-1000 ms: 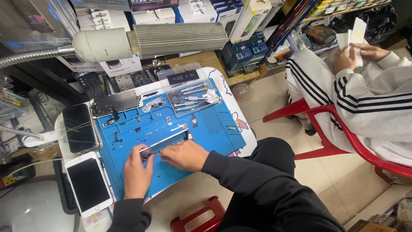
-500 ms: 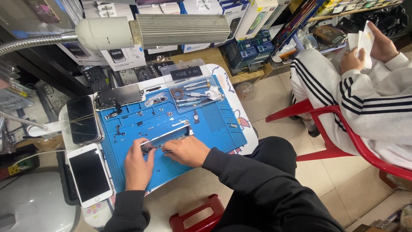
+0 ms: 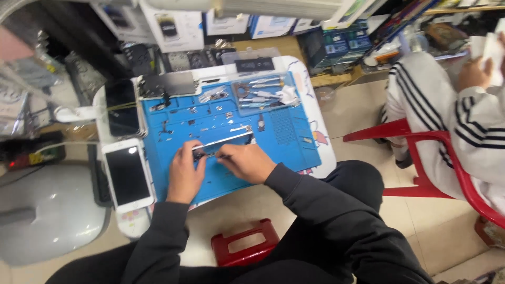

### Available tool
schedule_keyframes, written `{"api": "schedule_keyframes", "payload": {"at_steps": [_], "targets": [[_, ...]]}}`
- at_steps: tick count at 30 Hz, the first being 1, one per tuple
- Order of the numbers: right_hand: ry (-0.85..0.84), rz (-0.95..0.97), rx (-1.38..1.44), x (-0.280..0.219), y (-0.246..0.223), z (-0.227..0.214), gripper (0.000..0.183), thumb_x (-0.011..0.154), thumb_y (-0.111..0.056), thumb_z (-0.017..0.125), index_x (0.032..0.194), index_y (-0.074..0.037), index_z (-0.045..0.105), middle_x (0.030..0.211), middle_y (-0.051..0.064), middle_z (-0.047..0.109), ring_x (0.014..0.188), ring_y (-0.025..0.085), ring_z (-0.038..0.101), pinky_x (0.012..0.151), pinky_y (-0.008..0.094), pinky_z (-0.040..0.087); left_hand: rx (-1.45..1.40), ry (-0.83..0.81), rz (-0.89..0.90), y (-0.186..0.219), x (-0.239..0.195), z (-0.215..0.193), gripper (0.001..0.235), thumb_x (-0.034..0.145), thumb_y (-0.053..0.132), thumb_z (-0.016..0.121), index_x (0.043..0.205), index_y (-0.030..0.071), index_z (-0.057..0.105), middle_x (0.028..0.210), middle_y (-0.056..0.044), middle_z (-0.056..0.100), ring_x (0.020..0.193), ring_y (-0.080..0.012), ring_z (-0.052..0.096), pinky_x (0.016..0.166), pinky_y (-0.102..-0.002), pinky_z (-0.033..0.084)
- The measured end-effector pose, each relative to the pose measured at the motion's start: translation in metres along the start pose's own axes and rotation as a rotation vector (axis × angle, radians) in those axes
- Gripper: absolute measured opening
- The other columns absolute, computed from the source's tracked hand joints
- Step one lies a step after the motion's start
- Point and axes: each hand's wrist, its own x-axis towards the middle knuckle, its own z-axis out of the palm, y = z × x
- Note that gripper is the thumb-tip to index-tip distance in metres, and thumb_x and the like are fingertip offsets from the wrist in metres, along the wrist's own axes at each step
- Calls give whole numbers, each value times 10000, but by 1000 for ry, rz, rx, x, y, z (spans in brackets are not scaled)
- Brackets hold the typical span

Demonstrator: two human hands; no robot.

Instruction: The person is repairing a smartphone by disassembling its internal components on a blue work mat. They use a screwdriver to remove screws and tweezers to handle small parts, carefully placing them on the mat.

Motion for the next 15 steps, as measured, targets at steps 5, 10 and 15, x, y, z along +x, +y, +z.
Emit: {"api": "schedule_keyframes", "payload": {"at_steps": [5, 10, 15], "targets": [[14, 14, 79, 4, 9, 19, 85, 1060, -174, 630, 1129, -130, 654, 946, 72, 791, 912, 284, 794, 725, 368, 656, -12, 10, 44, -3, -4, -4, 416, 884, 6, 748, 1230, 141, 559, 1015, -196, 715, 1054, -433, 700, 846, -524, 603], [55, 60, 110, 4, 16, 40, 108, 1057, -169, 654, 1154, -129, 678, 967, 60, 797, 945, 259, 793, 748, 329, 655, -17, -32, 48, -3, -8, -9, 416, 942, -25, 674, 1260, 189, 513, 1040, -134, 732, 1082, -348, 712, 871, -482, 605], [117, 49, 122, 5, 14, 44, 91, 1045, -112, 672, 1131, -87, 691, 917, 90, 782, 883, 274, 790, 690, 315, 653, -24, -82, 57, -4, -7, -10, 461, 945, -58, 633, 1290, 201, 469, 1090, -171, 730, 1109, -393, 702, 891, -517, 595]]}}
